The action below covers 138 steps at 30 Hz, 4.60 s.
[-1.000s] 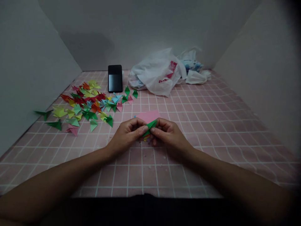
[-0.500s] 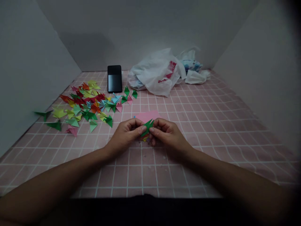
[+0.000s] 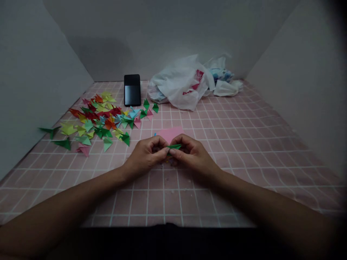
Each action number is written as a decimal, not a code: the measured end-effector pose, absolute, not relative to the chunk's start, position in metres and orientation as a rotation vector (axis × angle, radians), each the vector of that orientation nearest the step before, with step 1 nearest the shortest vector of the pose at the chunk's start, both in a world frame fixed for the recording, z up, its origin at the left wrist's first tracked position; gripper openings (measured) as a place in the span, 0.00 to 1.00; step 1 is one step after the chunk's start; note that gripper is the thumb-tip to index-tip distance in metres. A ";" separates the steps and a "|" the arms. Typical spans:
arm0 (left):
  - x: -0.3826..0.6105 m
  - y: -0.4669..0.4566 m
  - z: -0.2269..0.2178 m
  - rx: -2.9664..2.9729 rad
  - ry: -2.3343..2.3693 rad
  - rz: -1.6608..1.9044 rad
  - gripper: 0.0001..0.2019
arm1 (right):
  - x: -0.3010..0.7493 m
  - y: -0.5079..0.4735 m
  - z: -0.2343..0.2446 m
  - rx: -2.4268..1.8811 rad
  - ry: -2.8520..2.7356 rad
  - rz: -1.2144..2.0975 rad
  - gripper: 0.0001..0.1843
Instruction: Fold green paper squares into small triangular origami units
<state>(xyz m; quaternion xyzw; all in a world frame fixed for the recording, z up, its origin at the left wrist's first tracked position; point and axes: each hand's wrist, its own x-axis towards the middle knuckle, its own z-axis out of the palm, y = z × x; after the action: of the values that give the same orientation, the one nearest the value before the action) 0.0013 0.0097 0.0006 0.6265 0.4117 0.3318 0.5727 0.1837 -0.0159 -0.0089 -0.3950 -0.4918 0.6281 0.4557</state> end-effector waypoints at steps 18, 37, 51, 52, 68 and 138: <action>0.003 0.012 -0.003 1.259 0.773 0.939 0.22 | 0.180 -0.022 -0.011 -0.999 -1.124 1.556 0.11; 0.002 0.011 -0.001 1.358 0.810 0.917 0.12 | 0.178 -0.019 -0.014 -0.894 -1.089 1.553 0.13; 0.001 0.011 0.002 1.420 0.787 0.891 0.07 | 0.179 -0.020 -0.012 -0.868 -1.159 1.471 0.05; 0.000 0.011 0.003 1.428 0.791 0.893 0.07 | 0.179 -0.020 -0.012 -0.867 -1.155 1.470 0.05; 0.002 0.013 -0.003 1.253 0.829 0.965 0.16 | 0.179 -0.022 -0.014 -0.839 -1.152 1.508 0.07; 0.003 0.008 0.000 1.267 0.924 0.888 0.08 | 0.179 -0.020 -0.009 -0.952 -1.199 1.478 0.06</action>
<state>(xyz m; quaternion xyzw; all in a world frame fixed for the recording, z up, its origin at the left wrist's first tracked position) 0.0028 0.0078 -0.0001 0.5511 0.4020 0.3864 0.6208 0.1786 -0.0202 -0.0085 -0.3913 -0.4927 0.6071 0.4854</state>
